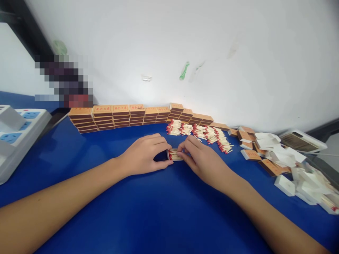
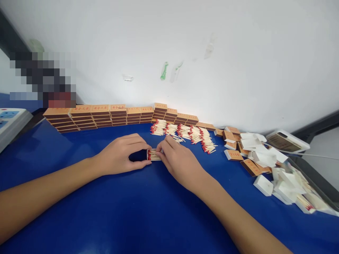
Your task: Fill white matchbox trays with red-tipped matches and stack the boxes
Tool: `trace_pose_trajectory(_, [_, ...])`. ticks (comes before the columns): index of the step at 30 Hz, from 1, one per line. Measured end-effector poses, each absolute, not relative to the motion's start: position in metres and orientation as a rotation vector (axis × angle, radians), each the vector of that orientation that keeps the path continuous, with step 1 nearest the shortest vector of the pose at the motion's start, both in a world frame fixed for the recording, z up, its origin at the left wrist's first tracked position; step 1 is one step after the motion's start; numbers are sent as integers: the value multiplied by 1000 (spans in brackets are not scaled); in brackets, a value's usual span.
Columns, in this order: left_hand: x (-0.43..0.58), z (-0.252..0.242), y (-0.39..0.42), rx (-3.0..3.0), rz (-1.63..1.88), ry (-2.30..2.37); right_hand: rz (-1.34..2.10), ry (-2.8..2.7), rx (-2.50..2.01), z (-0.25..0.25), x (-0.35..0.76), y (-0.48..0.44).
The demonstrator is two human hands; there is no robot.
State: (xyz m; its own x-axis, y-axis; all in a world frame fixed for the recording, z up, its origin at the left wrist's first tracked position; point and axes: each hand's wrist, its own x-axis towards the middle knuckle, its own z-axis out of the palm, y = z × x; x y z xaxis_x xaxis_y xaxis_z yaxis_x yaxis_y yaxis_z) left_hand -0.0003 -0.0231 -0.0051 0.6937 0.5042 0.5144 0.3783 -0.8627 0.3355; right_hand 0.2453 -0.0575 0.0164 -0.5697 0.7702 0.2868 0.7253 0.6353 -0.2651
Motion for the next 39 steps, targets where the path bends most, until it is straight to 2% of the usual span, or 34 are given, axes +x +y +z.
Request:
trace_pose_trajectory(5, [0, -5, -23, 2704, 908, 709, 199, -2448, -1132, 17, 252, -52])
trace_pose_trajectory(11, [0, -7, -23, 2726, 919, 707, 43, -2401, -1326, 29, 300, -27])
trace_pose_trajectory(16, [-1, -7, -22, 2730, 914, 706, 295, -2475, -1436, 23, 323, -12])
trace_pose_trajectory(25, [0, -6, -23, 2728, 913, 703, 347, -2439, -1307, 24, 282, -37])
trace_pose_trajectory(31, [-1, -6, -23, 2727, 910, 706, 195, -2509, -1165, 19, 258, -53])
trace_pose_trajectory(39, [0, -6, -23, 2723, 929, 703, 336, -2451, -1170, 15, 263, -49])
